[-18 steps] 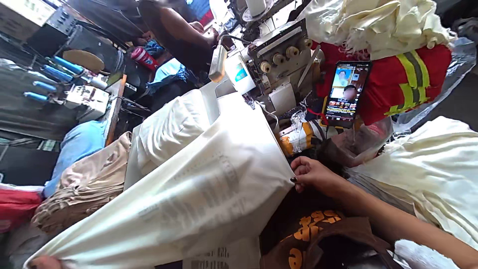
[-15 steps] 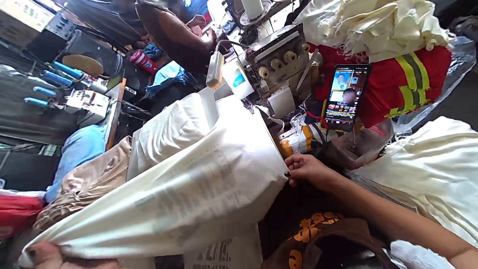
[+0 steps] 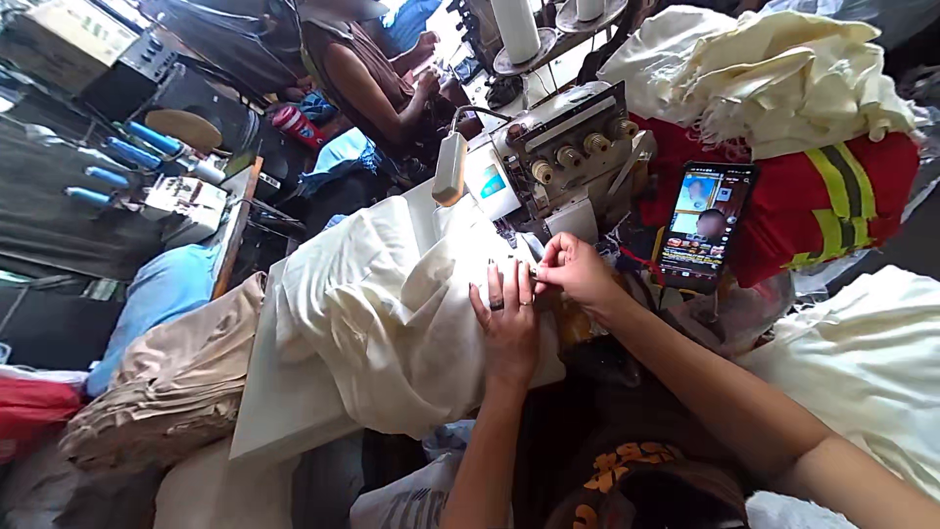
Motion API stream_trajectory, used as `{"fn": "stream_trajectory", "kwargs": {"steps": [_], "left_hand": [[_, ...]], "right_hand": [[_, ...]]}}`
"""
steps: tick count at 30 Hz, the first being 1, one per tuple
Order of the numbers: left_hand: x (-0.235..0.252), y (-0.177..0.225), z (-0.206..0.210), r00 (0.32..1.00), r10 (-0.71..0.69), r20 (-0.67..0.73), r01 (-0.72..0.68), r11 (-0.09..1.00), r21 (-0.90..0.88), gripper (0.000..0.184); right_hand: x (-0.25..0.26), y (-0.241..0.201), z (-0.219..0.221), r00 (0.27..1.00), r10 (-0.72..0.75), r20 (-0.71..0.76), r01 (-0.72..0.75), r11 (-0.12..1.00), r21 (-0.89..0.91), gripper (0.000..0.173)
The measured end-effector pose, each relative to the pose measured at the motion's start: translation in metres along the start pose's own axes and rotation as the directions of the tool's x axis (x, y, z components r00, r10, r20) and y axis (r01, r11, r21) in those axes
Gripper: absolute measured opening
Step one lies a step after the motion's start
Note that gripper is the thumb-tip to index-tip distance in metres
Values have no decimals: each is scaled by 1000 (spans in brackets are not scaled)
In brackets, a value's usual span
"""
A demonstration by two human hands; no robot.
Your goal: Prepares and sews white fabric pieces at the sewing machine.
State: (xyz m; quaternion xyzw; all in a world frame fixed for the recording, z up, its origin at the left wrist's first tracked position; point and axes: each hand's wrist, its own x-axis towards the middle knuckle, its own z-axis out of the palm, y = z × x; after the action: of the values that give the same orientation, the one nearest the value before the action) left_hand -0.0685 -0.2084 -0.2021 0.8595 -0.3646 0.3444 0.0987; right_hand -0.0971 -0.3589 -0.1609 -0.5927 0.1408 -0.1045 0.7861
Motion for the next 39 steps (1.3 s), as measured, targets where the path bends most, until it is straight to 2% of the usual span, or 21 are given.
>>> {"fn": "stream_trajectory", "kwargs": {"steps": [3,7,10,12,17,20,22,24,26,29,31,32,34,37,38,39], "left_hand": [[13,-6,12,989,-56,-139,52,998,-29,33],[22,-20,1,993,-31,-118,18,994,-109,27],[26,-25,-5,995,-30,-90,15,987,-161,27],[30,-28,-7,997,-41,-71,28,983,-182,27],[56,-49,-7,990,-104,94,129,941,-313,27],[75,-66,-5,967,-155,204,209,937,-280,33],[76,-73,-11,943,-229,240,279,939,-200,32],[63,-77,-27,929,-305,207,337,931,-140,31],[45,-73,-50,906,-395,153,412,905,-107,32],[15,-50,-85,901,-433,-22,427,896,-124,30],[-2,-32,-100,899,-416,-134,392,904,-172,25],[-9,-23,-106,897,-415,-153,381,900,-213,22],[-22,-9,-107,902,-413,-123,371,889,-268,18],[-41,8,-78,918,-396,6,384,887,-255,11],[-48,14,-66,927,-371,59,373,889,-267,10],[-53,20,-57,935,-341,102,356,888,-293,11]], "right_hand": [[9,-2,2,1000,-25,-17,25,1000,-13,31],[1,29,-2,999,17,31,-16,999,-47,22],[-9,64,2,993,-58,108,84,962,-261,27],[-14,71,5,978,-99,182,158,926,-343,25],[-14,70,7,964,-79,253,175,908,-381,20],[-16,61,9,946,-92,312,213,901,-379,20],[-19,49,12,930,-151,335,283,874,-394,21],[-20,34,17,897,-295,328,413,823,-390,20],[-15,19,22,855,-393,338,505,777,-374,27],[-2,5,28,842,-336,422,497,788,-364,48],[3,4,26,833,-287,474,493,775,-396,45],[3,5,22,827,-296,478,519,731,-444,39],[-1,9,6,837,-348,421,545,589,-596,32],[-5,9,-18,879,-392,270,421,374,-827,32],[-7,12,-24,896,-379,232,376,368,-850,33],[-9,13,-28,921,-327,213,343,418,-841,34]]}}
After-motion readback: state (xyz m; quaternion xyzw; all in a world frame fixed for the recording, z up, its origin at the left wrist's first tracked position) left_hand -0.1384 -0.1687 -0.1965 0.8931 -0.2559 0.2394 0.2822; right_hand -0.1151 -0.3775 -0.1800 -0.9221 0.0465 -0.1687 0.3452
